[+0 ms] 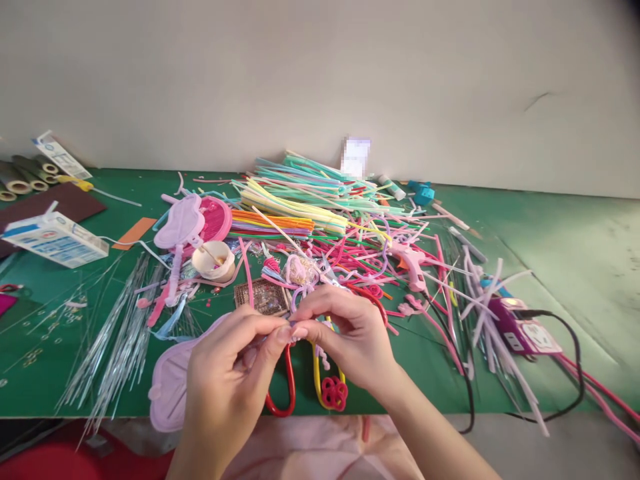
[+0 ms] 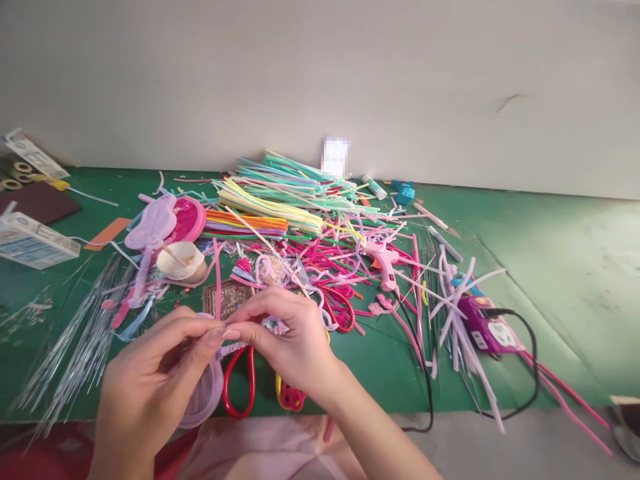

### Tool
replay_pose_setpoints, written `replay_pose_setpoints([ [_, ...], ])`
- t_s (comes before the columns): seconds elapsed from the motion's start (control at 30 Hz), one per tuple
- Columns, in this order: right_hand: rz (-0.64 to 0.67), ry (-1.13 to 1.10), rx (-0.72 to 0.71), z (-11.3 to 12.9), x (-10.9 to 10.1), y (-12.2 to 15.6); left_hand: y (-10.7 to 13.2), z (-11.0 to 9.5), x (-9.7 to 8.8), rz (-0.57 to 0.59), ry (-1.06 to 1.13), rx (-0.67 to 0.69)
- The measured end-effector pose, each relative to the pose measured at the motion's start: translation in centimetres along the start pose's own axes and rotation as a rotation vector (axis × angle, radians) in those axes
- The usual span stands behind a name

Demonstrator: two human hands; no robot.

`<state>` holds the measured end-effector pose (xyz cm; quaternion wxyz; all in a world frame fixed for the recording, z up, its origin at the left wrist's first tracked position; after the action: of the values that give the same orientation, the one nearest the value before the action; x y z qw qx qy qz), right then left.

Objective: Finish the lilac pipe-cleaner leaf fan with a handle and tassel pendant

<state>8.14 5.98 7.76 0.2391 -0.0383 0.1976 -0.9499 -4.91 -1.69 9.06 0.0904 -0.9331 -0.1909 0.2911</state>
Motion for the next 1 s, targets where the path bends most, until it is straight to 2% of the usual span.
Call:
replay_pose_setpoints([
  [0.1,-0.018,0.007,-0.014,-0.2,-0.2,0.3,0.0,0.6,0.3,0.028,0.058,-0.089],
  [0.2,-0.042,0.004,0.001,-0.5,-0.6,0.5,0.1,0.7,0.5,0.079,0.1,-0.08],
  [0.3,-0.044,-0.002,-0.007,-0.5,-0.7,0.6,0.2,0.7,0.4,0.071,0.108,-0.078],
  [0.4,-0.053,-0.043,0.019,-0.6,-0.8,0.6,0.4,0.7,0.5,0.064,0.133,-0.157],
  [0.53,-0.092,-0.249,0.266,-1.9,-0.7,1.2,0.5,0.8,0.4,-0.009,0.209,-0.311],
  [0.6,-0.051,-0.304,0.39,-2.3,-0.2,1.6,0.6,0.7,0.4,-0.037,0.245,-0.355],
  [0.67,-0.002,-0.268,0.452,-2.2,0.3,2.0,0.6,0.7,0.4,-0.067,0.283,-0.381],
  [0.77,0.0,-0.154,0.402,-1.4,0.4,2.3,0.7,0.7,0.4,-0.1,0.307,-0.392],
  [0.87,-0.03,-0.024,0.244,-0.1,0.2,2.1,0.6,1.0,0.6,-0.091,0.278,-0.369],
  [1.0,-0.05,0.19,0.1,0.4,-0.1,1.8,0.4,1.7,1.3,0.029,0.244,-0.28],
])
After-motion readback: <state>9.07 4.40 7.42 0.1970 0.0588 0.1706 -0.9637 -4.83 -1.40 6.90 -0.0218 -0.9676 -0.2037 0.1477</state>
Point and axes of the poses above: each hand's wrist, its own y-axis away from the middle knuckle, its own x-axis out of the palm, z = x × y, the point moved 6 cm from there along -y, towards the middle knuckle, and after that the axes turned 1 degree about -x, right-handed, at the moved point
